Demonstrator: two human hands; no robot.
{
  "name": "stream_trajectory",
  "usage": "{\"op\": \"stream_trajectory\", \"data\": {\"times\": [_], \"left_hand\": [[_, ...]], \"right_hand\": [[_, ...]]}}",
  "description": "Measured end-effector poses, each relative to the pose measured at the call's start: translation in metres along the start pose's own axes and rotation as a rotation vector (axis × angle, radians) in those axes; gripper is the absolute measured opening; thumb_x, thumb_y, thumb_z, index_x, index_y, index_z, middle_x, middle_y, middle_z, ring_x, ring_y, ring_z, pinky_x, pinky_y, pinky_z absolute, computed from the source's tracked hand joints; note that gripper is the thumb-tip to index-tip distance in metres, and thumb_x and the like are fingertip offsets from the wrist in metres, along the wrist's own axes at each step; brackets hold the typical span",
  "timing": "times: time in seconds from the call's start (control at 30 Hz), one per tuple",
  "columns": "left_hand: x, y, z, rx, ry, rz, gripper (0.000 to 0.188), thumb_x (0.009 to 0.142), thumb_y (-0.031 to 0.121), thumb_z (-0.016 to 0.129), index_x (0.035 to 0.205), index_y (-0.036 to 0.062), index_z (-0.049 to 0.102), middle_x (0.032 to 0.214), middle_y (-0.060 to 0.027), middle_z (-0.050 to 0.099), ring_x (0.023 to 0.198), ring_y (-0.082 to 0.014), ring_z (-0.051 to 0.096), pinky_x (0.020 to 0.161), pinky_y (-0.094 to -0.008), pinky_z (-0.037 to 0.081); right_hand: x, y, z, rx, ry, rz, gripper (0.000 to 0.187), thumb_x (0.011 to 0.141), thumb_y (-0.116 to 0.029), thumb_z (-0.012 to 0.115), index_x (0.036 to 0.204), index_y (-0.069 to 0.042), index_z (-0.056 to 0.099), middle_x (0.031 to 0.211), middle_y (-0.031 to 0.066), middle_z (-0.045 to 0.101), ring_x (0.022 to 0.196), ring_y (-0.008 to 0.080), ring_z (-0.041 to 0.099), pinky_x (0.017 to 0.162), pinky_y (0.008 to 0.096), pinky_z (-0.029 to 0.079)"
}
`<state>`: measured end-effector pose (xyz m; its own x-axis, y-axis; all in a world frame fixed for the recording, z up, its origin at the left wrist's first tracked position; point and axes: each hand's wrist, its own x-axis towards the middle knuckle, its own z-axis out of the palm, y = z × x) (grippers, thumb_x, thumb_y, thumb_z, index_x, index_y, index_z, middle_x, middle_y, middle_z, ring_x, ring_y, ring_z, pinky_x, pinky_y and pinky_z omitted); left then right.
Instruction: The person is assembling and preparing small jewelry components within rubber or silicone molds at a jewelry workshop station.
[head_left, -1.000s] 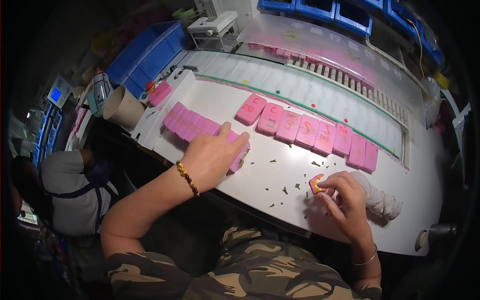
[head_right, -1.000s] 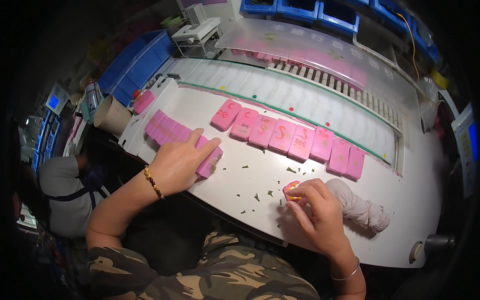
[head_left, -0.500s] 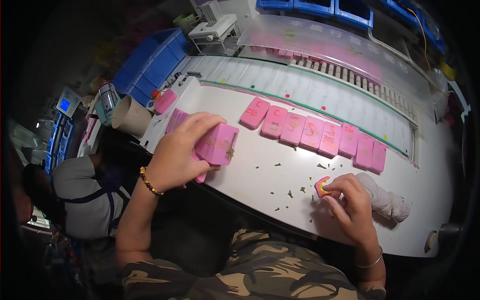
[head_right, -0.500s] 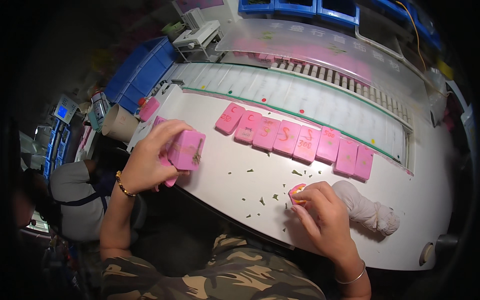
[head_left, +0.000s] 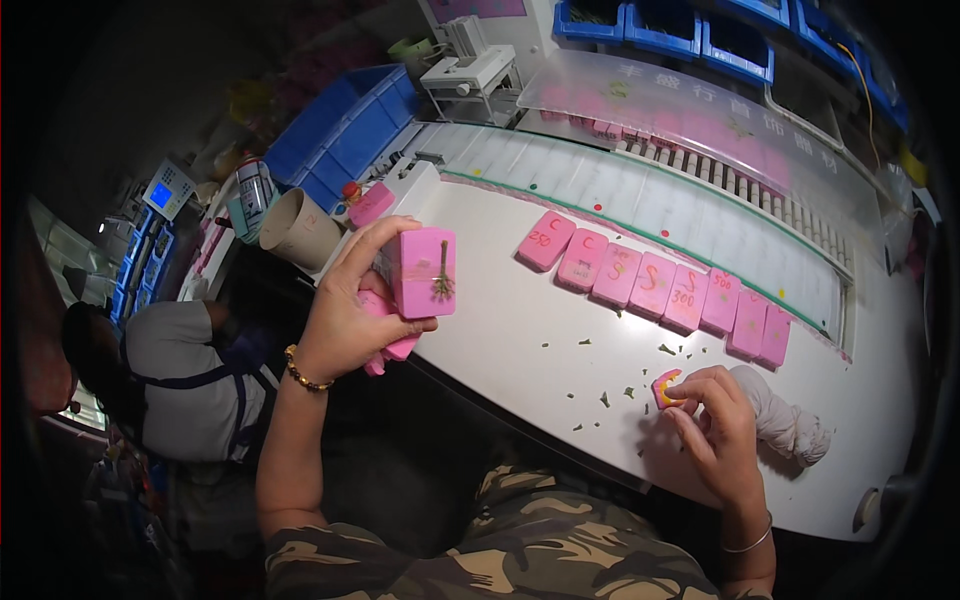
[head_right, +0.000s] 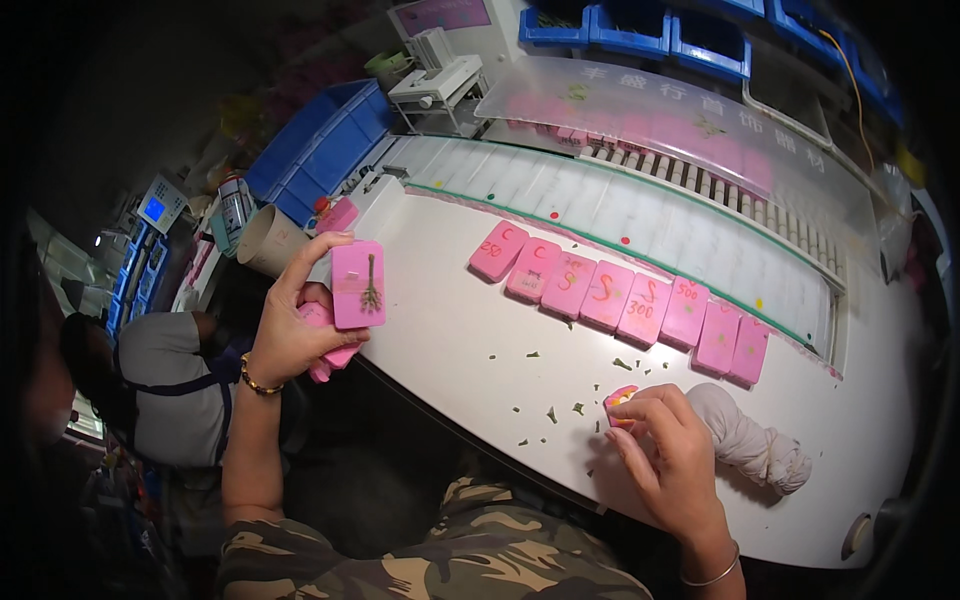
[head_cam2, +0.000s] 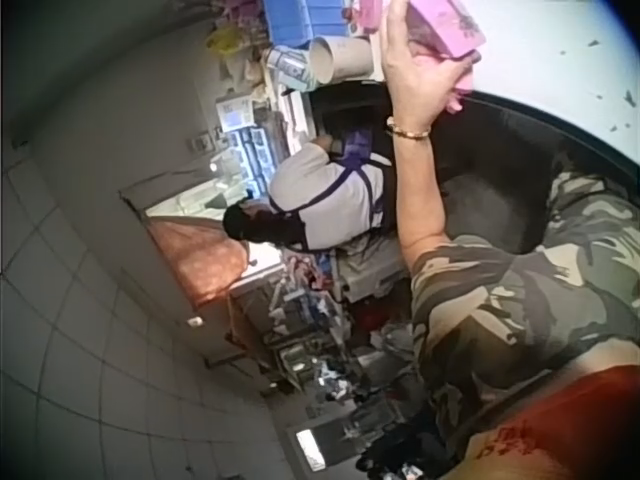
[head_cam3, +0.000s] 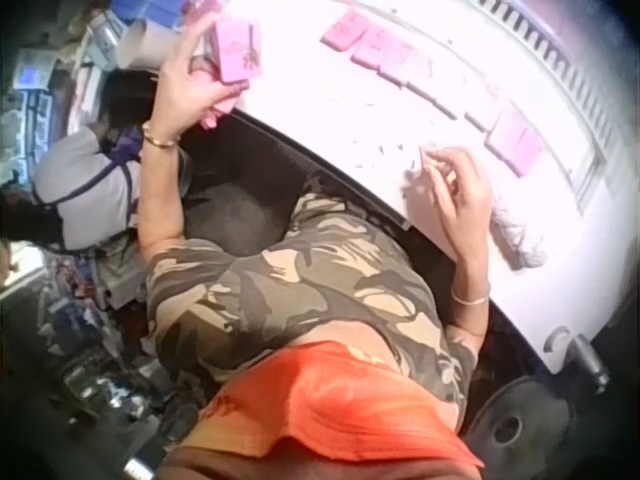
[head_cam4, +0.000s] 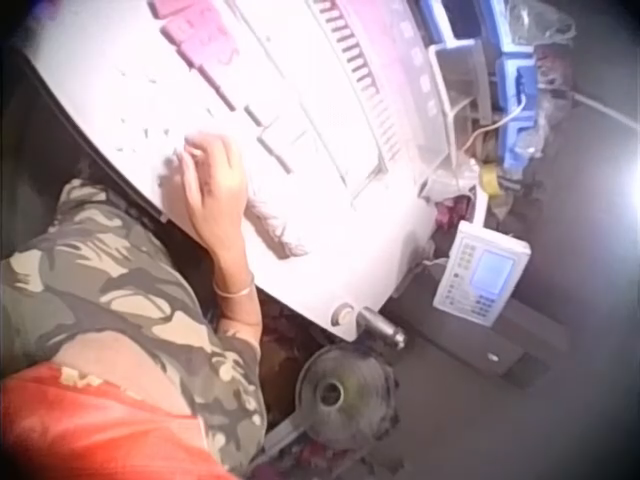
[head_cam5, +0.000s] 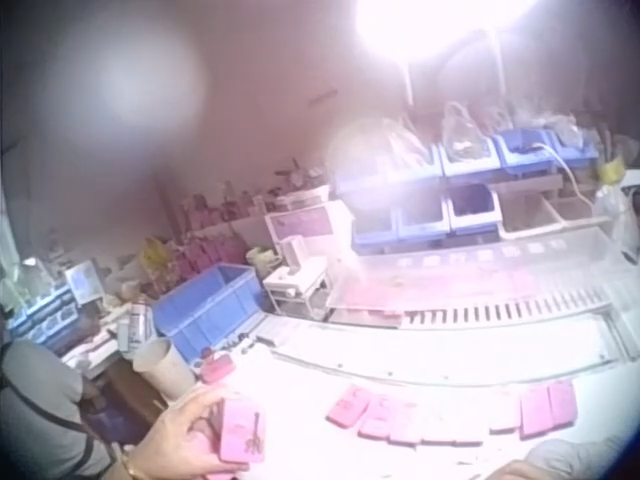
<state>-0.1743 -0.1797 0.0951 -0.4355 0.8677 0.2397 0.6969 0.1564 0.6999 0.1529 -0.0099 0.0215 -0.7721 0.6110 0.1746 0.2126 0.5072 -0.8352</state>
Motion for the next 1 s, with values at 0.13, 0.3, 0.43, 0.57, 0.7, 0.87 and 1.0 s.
{"op": "stream_trajectory", "data": {"times": [0.13, 0.3, 0.43, 0.57, 0.7, 0.87, 1.0], "left_hand": [[0.0, 0.001, 0.003, -0.011, 0.0, -0.026, 0.083, 0.054, -0.004, 0.085, 0.129, 0.0112, 0.053, 0.129, -0.0061, 0.052, 0.102, -0.0115, 0.057, 0.069, -0.0217, 0.052], [0.007, 0.008, 0.019, 0.239, -0.071, 0.117, 0.074, 0.059, 0.005, 0.082, 0.126, 0.0136, 0.055, 0.127, -0.0095, 0.054, 0.103, -0.0209, 0.062, 0.074, -0.0321, 0.054], [0.014, 0.009, 0.05, 0.493, -0.262, 0.187, 0.066, 0.062, 0.017, 0.079, 0.124, 0.0155, 0.056, 0.125, -0.0112, 0.055, 0.096, -0.0319, 0.064, 0.078, -0.0387, 0.053], [0.02, 0.008, 0.066, 0.621, -0.382, 0.13, 0.063, 0.065, 0.021, 0.077, 0.124, 0.0188, 0.056, 0.123, -0.0113, 0.055, 0.095, -0.035, 0.062, 0.078, -0.0398, 0.053], [0.041, 0.038, 0.052, 0.293, -0.409, 0.033, 0.062, 0.07, 0.017, 0.078, 0.127, 0.0118, 0.054, 0.12, -0.0101, 0.058, 0.075, -0.0191, 0.065, 0.065, -0.0304, 0.053], [0.054, 0.064, 0.096, -0.83, -0.082, -0.043, 0.036, 0.092, 0.017, 0.064, 0.121, 0.0003, 0.052, 0.111, -0.0129, 0.061, 0.061, -0.0098, 0.062, 0.053, -0.0217, 0.051], [0.043, 0.078, 0.178, -1.258, -0.269, -0.32, 0.029, 0.098, 0.028, 0.055, 0.11, 0.0013, 0.056, 0.105, -0.0119, 0.061, 0.07, -0.0151, 0.066, 0.056, -0.024, 0.054]], "right_hand": [[-0.002, -0.001, -0.001, -0.001, 0.004, 0.008, 0.02, 0.078, 0.002, 0.068, 0.097, -0.001, 0.063, 0.093, 0.01, 0.059, 0.07, 0.016, 0.058, 0.063, 0.0256, 0.048], [-0.003, -0.003, -0.001, 0.006, 0.005, 0.004, 0.02, 0.079, 0.002, 0.068, 0.098, -0.002, 0.064, 0.095, 0.01, 0.059, 0.07, 0.0162, 0.058, 0.063, 0.0257, 0.048], [-0.002, -0.003, -0.002, -0.011, 0.011, 0.004, 0.019, 0.08, 0.002, 0.068, 0.098, -0.002, 0.064, 0.095, 0.01, 0.059, 0.07, 0.0163, 0.058, 0.064, 0.0259, 0.049], [-0.004, -0.003, -0.005, -0.024, 0.008, 0.009, 0.019, 0.08, 0.001, 0.068, 0.098, -0.003, 0.064, 0.095, 0.0101, 0.059, 0.07, 0.016, 0.057, 0.061, 0.0258, 0.047], [-0.005, 0.003, -0.01, -0.07, 0.041, -0.007, 0.021, 0.079, -0.001, 0.069, 0.099, -0.005, 0.065, 0.095, 0.0091, 0.059, 0.07, 0.0152, 0.056, 0.056, 0.0248, 0.044], [-0.005, -0.01, -0.012, 0.101, 0.09, -0.075, 0.029, 0.076, -0.003, 0.073, 0.103, -0.004, 0.064, 0.097, 0.0094, 0.06, 0.073, 0.0168, 0.057, 0.06, 0.027, 0.046], [-0.001, -0.029, -0.003, 0.036, 0.145, -0.344, 0.043, 0.072, -0.005, 0.078, 0.111, -0.003, 0.062, 0.106, 0.0133, 0.059, 0.089, 0.0253, 0.059, 0.076, 0.0343, 0.05]]}}
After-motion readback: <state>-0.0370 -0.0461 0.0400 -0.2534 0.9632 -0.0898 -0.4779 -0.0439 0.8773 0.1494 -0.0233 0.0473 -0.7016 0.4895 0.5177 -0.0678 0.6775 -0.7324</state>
